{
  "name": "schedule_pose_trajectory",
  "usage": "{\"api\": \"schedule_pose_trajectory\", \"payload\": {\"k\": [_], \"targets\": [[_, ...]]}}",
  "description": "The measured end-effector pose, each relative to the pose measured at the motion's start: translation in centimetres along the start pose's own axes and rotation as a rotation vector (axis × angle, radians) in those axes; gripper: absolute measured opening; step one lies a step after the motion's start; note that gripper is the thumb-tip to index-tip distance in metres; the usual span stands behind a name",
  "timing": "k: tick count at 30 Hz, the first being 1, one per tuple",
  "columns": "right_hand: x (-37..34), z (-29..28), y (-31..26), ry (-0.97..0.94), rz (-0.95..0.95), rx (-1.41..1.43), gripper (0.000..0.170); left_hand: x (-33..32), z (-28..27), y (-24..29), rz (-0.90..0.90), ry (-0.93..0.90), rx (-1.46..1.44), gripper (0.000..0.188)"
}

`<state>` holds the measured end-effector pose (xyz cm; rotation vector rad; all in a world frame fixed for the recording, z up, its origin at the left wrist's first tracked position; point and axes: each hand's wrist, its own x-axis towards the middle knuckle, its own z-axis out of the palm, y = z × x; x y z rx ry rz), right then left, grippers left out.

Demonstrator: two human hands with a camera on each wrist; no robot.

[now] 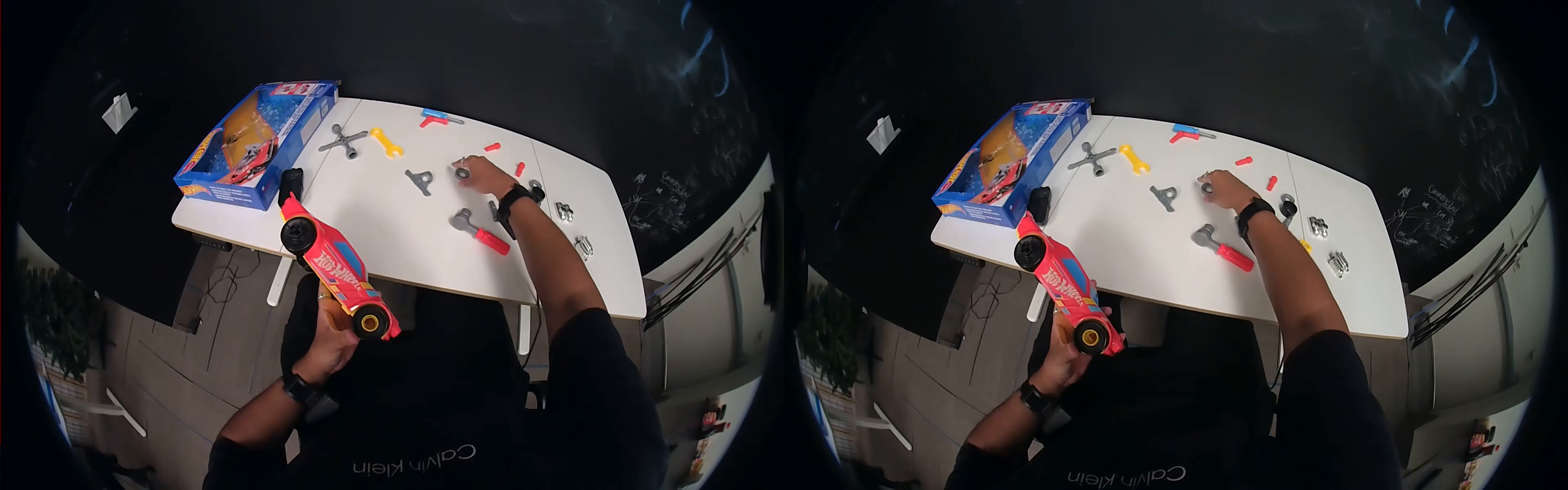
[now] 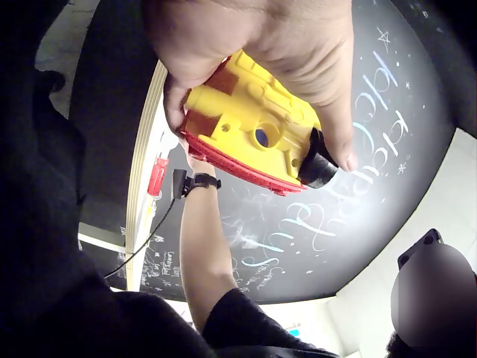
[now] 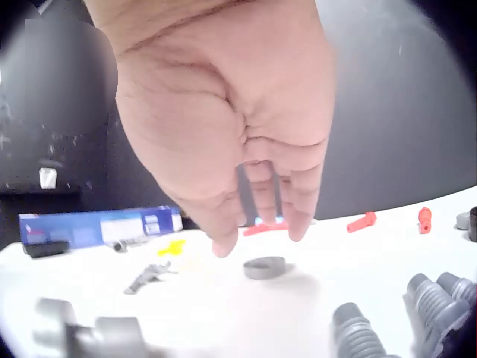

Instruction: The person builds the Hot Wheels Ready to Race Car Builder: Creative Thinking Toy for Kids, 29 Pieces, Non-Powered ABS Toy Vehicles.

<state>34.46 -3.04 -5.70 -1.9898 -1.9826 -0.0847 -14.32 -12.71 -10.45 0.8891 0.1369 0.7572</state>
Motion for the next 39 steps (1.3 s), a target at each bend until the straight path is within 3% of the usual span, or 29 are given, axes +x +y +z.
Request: {"api": "schedule_pose_trajectory", "payload": {"k": [1, 4, 6, 8, 10, 12, 14, 16, 17, 19, 31, 39], "targets": [[0.3, 0.8, 0.2, -0.129, 0.049, 0.018, 0.038, -0.1, 0.2, 0.2, 0.002, -0.016, -0.007, 0.124], [1.9, 1.8, 1.3, -0.221, 0.054, -0.041, 0.036, -0.5, 0.0, 0.0, 0.014, -0.003, -0.029, 0.125], [1.0, 0.8, -0.3, -0.228, 0.089, -0.05, 0.032, -0.1, -0.6, -0.2, 0.027, -0.047, 0.033, 0.126], [1.2, 0.2, -1.0, -0.049, -0.016, -0.2, 0.041, -0.2, -0.1, 0.1, 0.028, -0.029, 0.023, 0.127], [-0.1, -4.3, -7.8, 0.063, 0.066, 0.255, 0.043, 0.1, 0.2, 0.5, 0.051, -0.026, -0.001, 0.126], [-3.6, -9.3, -16.9, 0.05, 0.062, 0.701, 0.042, 0.1, 1.0, 1.5, 0.032, 0.038, -0.001, 0.131], [-8.2, -12.4, -23.5, 0.053, -0.322, 0.677, 0.042, 0.7, 1.4, 2.0, 0.118, 0.073, 0.026, 0.134], [-12.2, -14.0, -28.0, -0.087, -0.439, 0.633, 0.043, 1.0, 1.2, 1.8, 0.089, 0.076, 0.031, 0.136], [-13.4, -13.8, -29.5, -0.11, -0.442, 0.643, 0.043, 1.1, 0.9, 1.7, 0.116, -0.007, -0.063, 0.129], [-15.0, -12.9, -31.8, -0.134, -0.445, 0.645, 0.045, 1.0, 1.0, 1.6, 0.121, -0.003, -0.073, 0.128], [-16.6, -9.2, -33.8, 0.1, -0.308, 0.472, 0.048, 1.4, 1.4, 1.0, 0.157, 0.01, 0.003, 0.114], [-17.0, -7.2, -34.1, 0.179, -0.11, 0.571, 0.049, 1.4, 1.4, 1.1, 0.208, 0.009, -0.118, 0.109]]}}
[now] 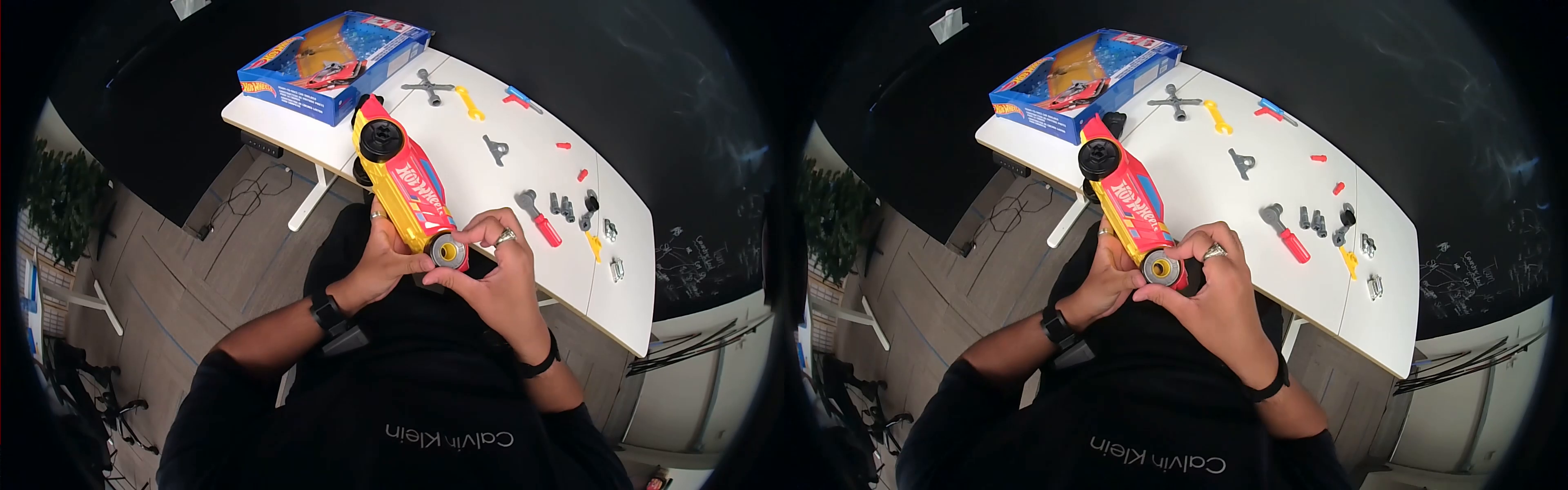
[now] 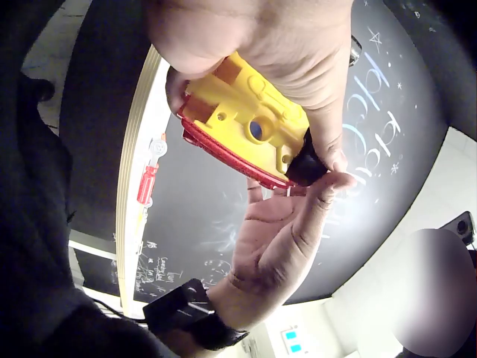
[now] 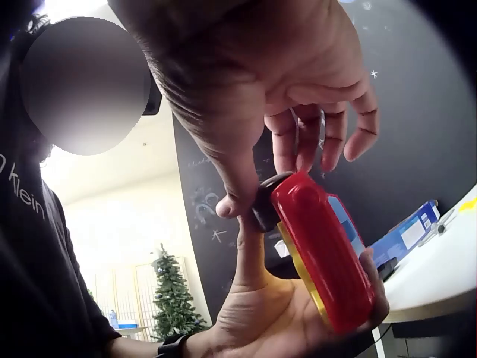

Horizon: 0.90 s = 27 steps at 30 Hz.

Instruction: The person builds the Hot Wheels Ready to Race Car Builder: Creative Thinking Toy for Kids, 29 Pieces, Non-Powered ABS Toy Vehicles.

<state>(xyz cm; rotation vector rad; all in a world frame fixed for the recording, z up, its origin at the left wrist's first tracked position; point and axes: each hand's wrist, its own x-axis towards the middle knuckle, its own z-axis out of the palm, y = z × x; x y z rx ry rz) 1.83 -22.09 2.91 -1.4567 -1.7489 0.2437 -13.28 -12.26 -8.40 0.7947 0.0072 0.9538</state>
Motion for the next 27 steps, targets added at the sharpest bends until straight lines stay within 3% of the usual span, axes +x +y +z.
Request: {"api": "schedule_pose_trajectory", "payload": {"k": [8, 10, 18, 27], "targets": [[-1.0, 1.4, 1.2, 0.104, 0.023, 0.215, 0.046, 0.0, -0.6, -0.6, -0.01, 0.007, 0.022, 0.103], [-1.2, 1.1, 1.3, 0.035, 0.061, 0.199, 0.042, -0.1, -0.5, -0.5, -0.042, 0.014, 0.134, 0.112], [-1.5, -0.1, 1.4, -0.095, 0.1, 0.287, 0.036, -0.2, -0.7, -1.1, -0.043, 0.002, 0.162, 0.114], [-1.5, -1.4, 1.7, -0.183, 0.15, 0.319, 0.045, 0.0, -1.0, -0.9, -0.077, -0.023, 0.141, 0.109]]}}
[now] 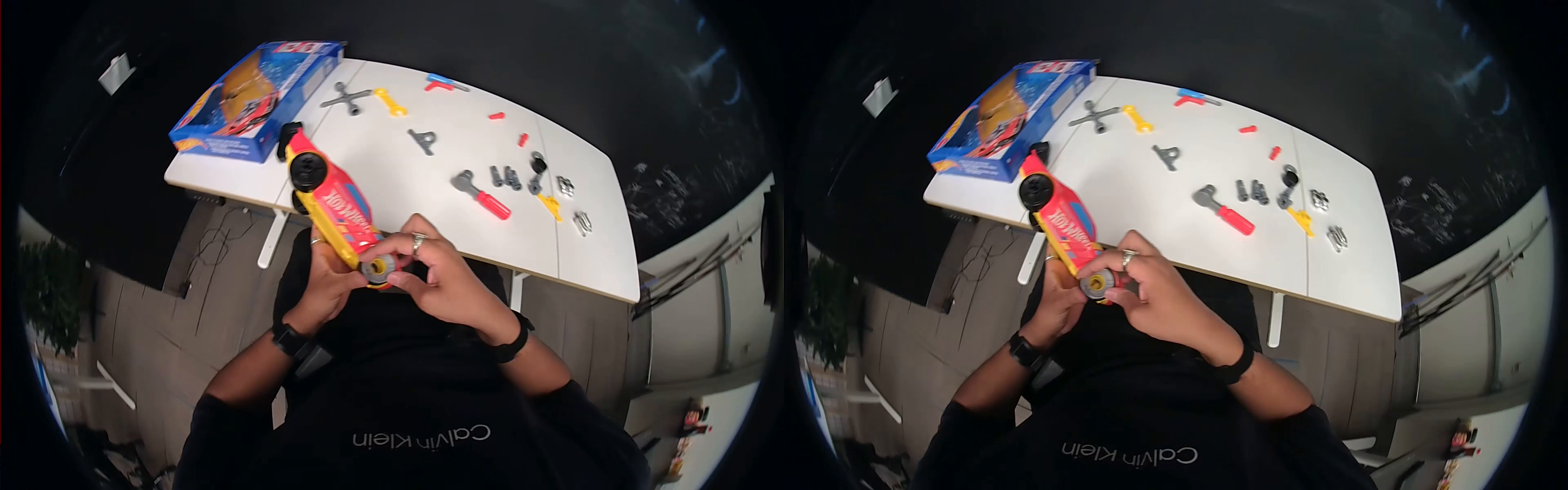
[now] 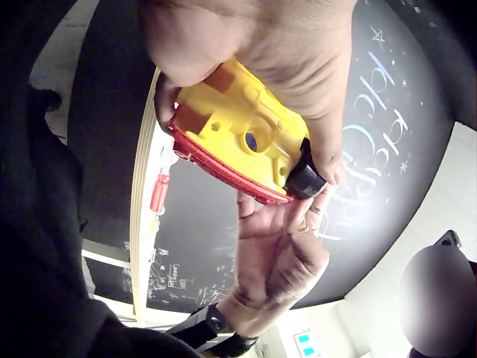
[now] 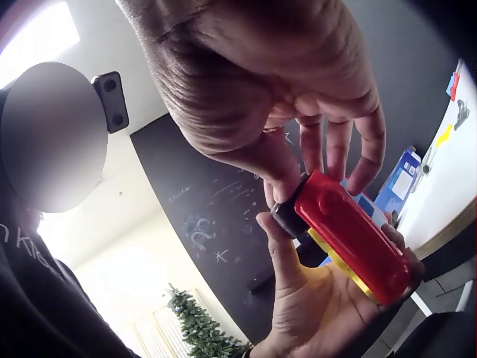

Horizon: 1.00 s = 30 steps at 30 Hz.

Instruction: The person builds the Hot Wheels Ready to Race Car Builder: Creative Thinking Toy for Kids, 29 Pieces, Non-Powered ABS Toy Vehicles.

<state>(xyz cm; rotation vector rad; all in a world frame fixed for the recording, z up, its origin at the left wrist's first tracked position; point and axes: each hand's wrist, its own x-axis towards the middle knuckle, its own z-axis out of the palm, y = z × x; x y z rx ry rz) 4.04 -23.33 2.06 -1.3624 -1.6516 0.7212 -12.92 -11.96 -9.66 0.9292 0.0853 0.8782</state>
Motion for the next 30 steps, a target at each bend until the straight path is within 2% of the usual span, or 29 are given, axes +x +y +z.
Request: {"api": "schedule_pose_trajectory", "payload": {"k": [3, 6, 9, 13, 16, 18, 20, 22, 24, 28, 30], "targets": [[0.1, -0.2, 0.2, 0.002, -0.114, -0.01, 0.047, -0.2, 0.0, 0.3, -0.049, 0.0, -0.026, 0.105], [0.1, -0.7, -0.2, -0.039, -0.032, -0.051, 0.048, -0.3, -0.2, -0.1, -0.03, -0.004, 0.112, 0.1], [0.2, -0.8, 0.4, -0.057, -0.019, -0.043, 0.048, -0.4, -0.1, -0.1, -0.021, 0.004, 0.126, 0.098], [0.4, -0.9, 0.5, -0.057, -0.042, -0.046, 0.049, -0.1, 0.2, 0.1, 0.003, 0.018, 0.144, 0.098], [0.6, -2.6, 0.2, -0.072, -0.133, -0.065, 0.042, -0.3, 0.2, 0.4, 0.004, 0.032, 0.119, 0.1], [1.2, -6.1, 0.4, 0.1, -0.022, 0.004, 0.033, -0.4, -0.3, 0.7, -0.006, 0.037, 0.105, 0.101], [2.8, -11.1, 5.1, 0.408, -0.023, -0.369, 0.021, -0.6, -1.1, 0.8, -0.029, 0.062, -0.023, 0.12], [3.9, -15.4, 9.7, 0.462, 0.207, -0.811, 0.023, -0.5, -1.1, 1.2, -0.032, 0.059, -0.023, 0.121], [4.5, -17.4, 13.2, 0.387, 0.448, -0.949, 0.03, -0.6, -0.8, 1.3, -0.032, 0.094, -0.047, 0.12], [5.4, -18.5, 18.1, 0.229, 0.542, -1.082, 0.037, -0.5, -0.7, 1.4, -0.059, 0.083, -0.065, 0.121], [5.8, -18.2, 19.3, 0.218, 0.533, -1.164, 0.041, -0.2, -0.2, 1.2, 0.021, 0.074, -0.066, 0.124]]}}
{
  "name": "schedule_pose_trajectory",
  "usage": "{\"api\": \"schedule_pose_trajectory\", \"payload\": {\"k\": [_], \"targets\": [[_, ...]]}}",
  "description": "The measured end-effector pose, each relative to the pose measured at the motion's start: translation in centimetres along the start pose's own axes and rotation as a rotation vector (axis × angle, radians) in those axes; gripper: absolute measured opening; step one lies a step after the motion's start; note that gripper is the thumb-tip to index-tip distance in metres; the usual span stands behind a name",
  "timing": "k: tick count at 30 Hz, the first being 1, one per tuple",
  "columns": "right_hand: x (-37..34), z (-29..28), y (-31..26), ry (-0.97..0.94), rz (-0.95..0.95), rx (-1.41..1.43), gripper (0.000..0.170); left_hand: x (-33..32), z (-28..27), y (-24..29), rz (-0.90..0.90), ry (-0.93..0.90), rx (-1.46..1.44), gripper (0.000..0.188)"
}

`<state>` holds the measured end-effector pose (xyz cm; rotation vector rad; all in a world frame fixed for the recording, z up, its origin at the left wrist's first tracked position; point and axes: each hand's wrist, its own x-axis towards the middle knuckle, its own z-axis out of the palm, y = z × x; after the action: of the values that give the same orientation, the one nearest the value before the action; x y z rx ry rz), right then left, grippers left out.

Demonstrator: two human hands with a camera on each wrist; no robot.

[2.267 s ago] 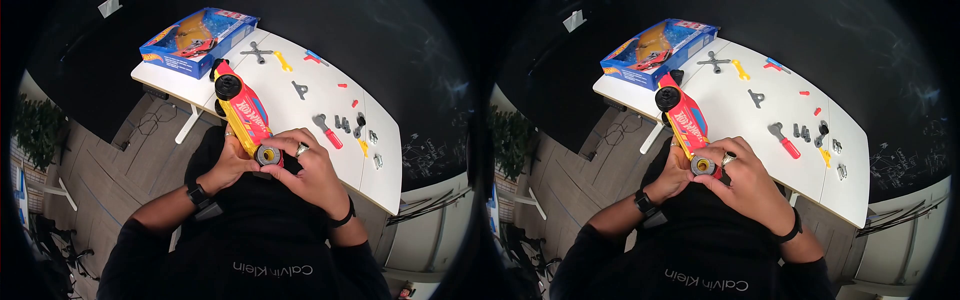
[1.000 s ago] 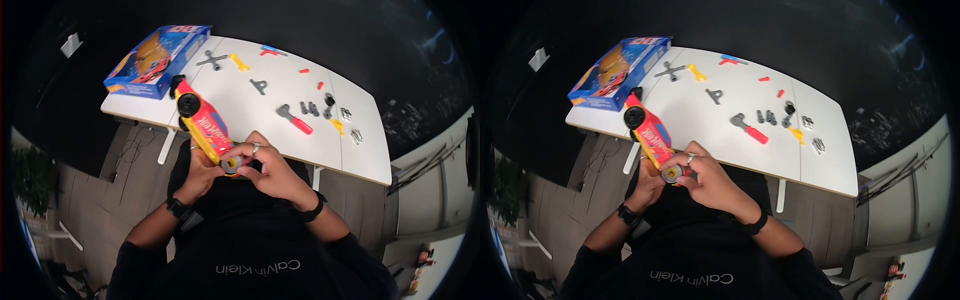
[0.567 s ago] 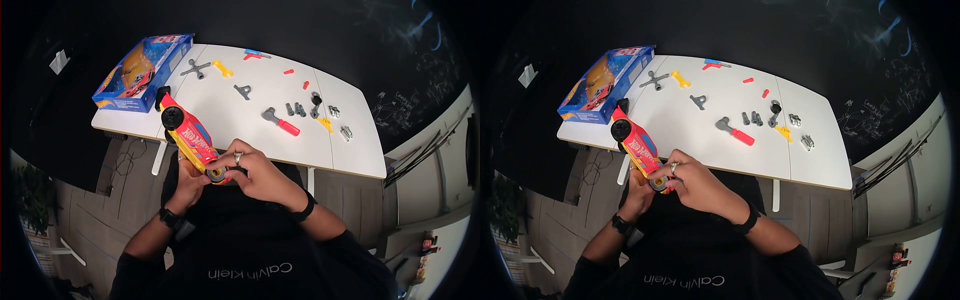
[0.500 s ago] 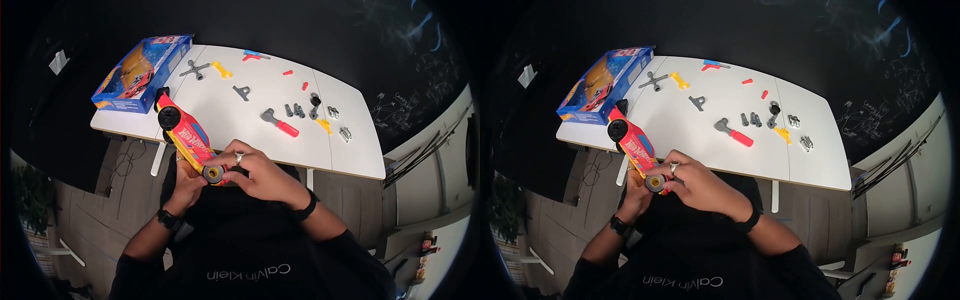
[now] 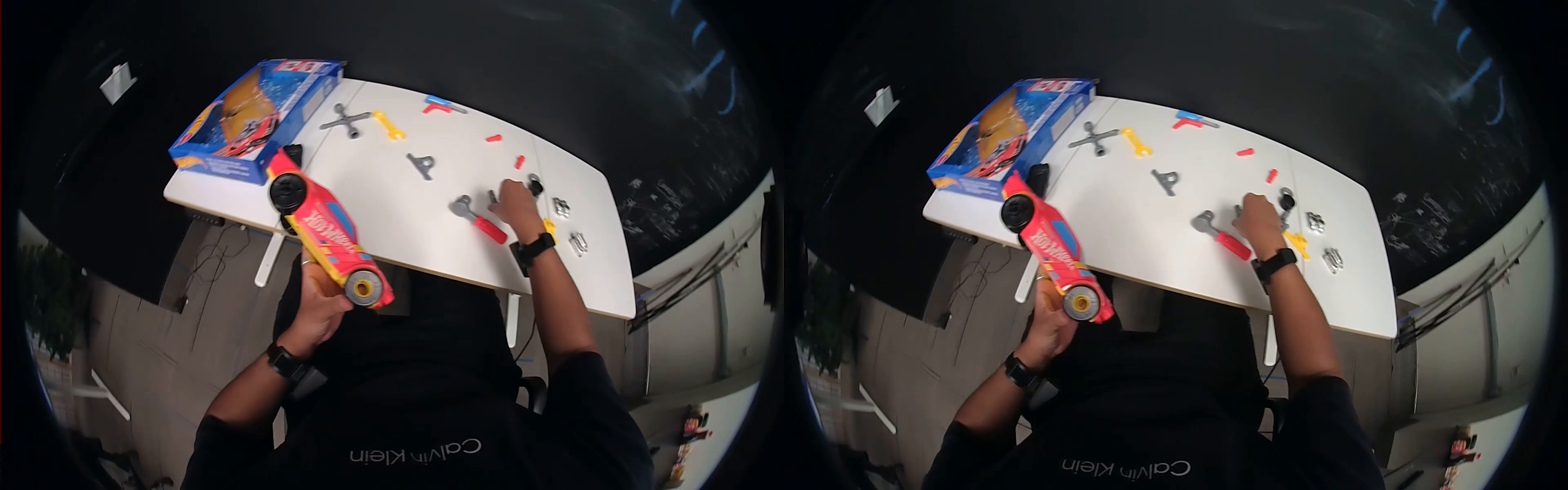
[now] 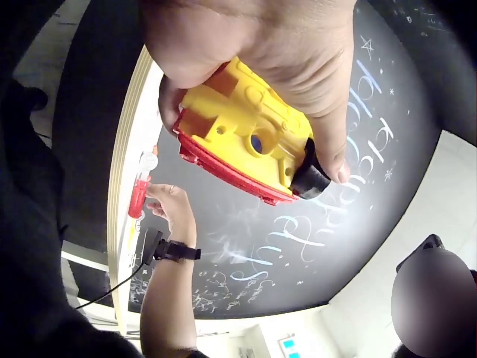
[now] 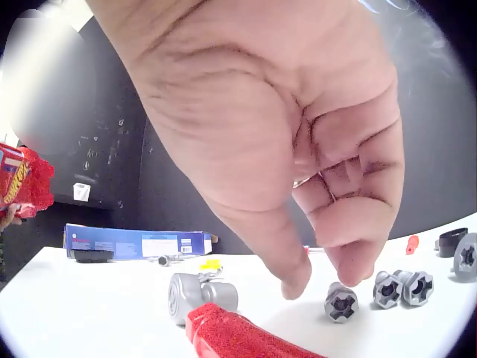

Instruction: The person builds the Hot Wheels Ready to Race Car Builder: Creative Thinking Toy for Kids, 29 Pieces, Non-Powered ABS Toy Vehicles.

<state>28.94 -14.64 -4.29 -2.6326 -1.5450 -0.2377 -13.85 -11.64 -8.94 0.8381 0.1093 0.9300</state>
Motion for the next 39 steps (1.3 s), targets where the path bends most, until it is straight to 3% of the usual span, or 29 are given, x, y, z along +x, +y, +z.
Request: {"api": "schedule_pose_trajectory", "payload": {"k": [1, 6, 8, 11, 15, 18, 20, 23, 25, 27, 30, 39], "targets": [[-0.4, -1.2, -1.2, -0.088, 0.057, -0.003, 0.044, 0.0, 0.1, 0.0, -0.022, 0.003, -0.022, 0.128], [0.4, -0.1, -1.3, -0.063, 0.08, 0.047, 0.034, 0.0, 0.6, 0.2, 0.013, -0.022, 0.08, 0.136], [-0.1, 0.7, -1.0, -0.059, 0.088, 0.063, 0.031, 0.1, -0.1, 0.0, -0.017, -0.067, -0.06, 0.133], [-0.2, 0.5, -1.0, -0.019, 0.091, 0.102, 0.023, 0.2, 0.0, 0.2, 0.003, -0.065, -0.05, 0.134], [0.1, 0.9, -1.5, -0.006, 0.159, 0.186, 0.026, 0.1, 0.2, 0.4, 0.002, -0.057, -0.028, 0.134], [0.8, 2.5, -0.2, 0.03, 0.116, 0.087, 0.028, 0.0, 0.1, 0.3, 0.001, -0.07, -0.032, 0.134], [0.3, 0.1, -0.5, 0.17, 0.015, 0.213, 0.025, 0.2, 0.0, 0.3, 0.0, -0.087, -0.024, 0.131], [-5.1, -8.7, -6.9, 0.286, -0.307, 0.592, 0.021, 0.2, -0.1, 0.1, 0.018, -0.07, -0.013, 0.127], [-9.6, -13.7, -11.3, 0.127, -0.429, 0.882, 0.021, 0.2, 0.3, 0.2, 0.017, -0.05, -0.016, 0.124], [-12.7, -16.5, -13.1, 0.028, -0.688, 0.847, 0.023, 0.2, 0.5, 0.3, 0.019, -0.034, -0.017, 0.121], [-15.5, -18.3, -15.3, -0.016, -0.816, 0.746, 0.022, 0.5, 0.5, 0.3, 0.0, -0.041, -0.028, 0.114], [-15.5, -16.3, -18.0, -0.03, -0.973, 0.551, 0.027, 0.4, 0.8, 0.0, 0.091, -0.034, 0.086, 0.118]]}}
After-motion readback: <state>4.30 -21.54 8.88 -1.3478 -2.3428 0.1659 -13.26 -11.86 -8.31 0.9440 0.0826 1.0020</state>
